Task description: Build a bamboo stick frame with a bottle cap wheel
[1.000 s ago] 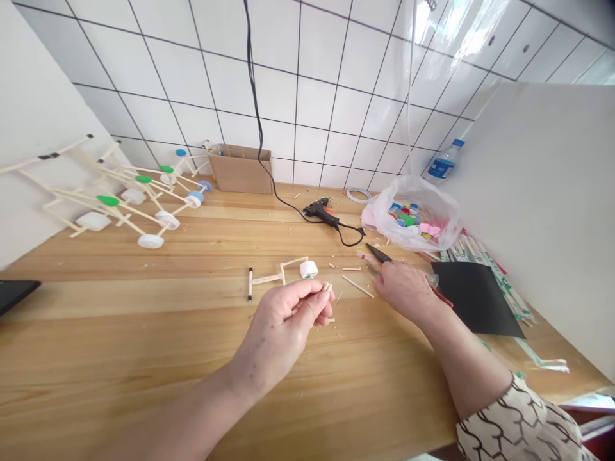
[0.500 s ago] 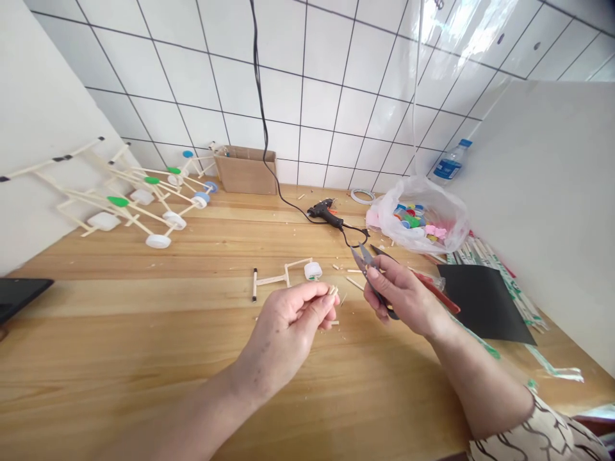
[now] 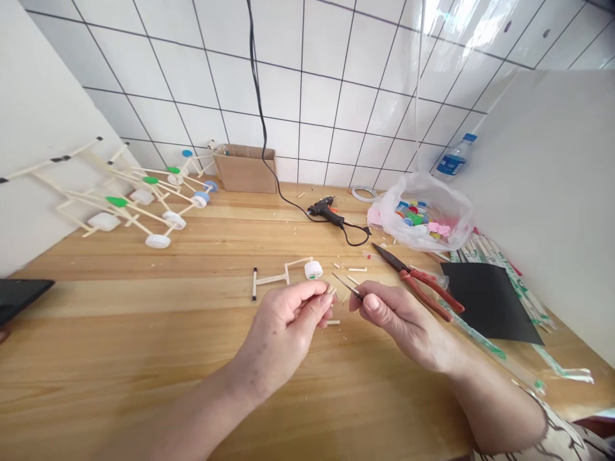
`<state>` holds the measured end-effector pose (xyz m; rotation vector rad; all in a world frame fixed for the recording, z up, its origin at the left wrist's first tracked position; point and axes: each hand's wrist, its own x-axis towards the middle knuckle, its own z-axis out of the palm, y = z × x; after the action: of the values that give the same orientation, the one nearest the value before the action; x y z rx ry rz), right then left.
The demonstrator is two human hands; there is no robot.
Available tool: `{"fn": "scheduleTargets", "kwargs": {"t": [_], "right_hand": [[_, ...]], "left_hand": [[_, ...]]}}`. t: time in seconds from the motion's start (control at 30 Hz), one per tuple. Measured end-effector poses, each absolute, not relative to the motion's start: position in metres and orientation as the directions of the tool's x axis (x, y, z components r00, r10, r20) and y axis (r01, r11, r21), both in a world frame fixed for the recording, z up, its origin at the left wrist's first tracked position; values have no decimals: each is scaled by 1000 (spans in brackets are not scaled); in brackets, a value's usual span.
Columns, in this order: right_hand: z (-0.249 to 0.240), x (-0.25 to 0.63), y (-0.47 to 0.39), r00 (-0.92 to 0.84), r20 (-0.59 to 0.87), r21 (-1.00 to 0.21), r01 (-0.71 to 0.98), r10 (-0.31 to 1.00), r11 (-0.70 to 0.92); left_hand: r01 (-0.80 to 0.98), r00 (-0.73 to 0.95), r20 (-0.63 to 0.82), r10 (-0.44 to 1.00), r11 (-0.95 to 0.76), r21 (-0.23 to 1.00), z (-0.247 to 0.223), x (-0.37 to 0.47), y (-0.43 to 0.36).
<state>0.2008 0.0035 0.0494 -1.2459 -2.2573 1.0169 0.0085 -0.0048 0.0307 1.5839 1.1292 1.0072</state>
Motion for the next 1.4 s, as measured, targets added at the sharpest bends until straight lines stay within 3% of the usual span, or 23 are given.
{"fn": "scheduleTargets", "kwargs": {"t": [0.53,0.83,1.1,1.2,1.3,1.4], "right_hand": [[43,198,3,-597,-42,-720,574,801,389],[38,198,1,-582,26,-732,542,813,412],[40,198,1,-505,96,-708,571,858,416],[42,204,11,-406,93,-588,715,909,379],[41,210,23,-268,61,-340,900,961,273],[34,215,33,-177,22,-92,980,984,178]], "left_hand": [[292,306,207,929,-298,909,26,10,-5],[299,303,245,921,-336,893,26,10,-7],[263,272,171,947,-244,933,26,10,-5],[243,264,148,953,-214,946,26,10,-4],[212,263,133,956,-192,958,27,10,-4],[180,263,100,960,-150,972,30,9,-4]]}}
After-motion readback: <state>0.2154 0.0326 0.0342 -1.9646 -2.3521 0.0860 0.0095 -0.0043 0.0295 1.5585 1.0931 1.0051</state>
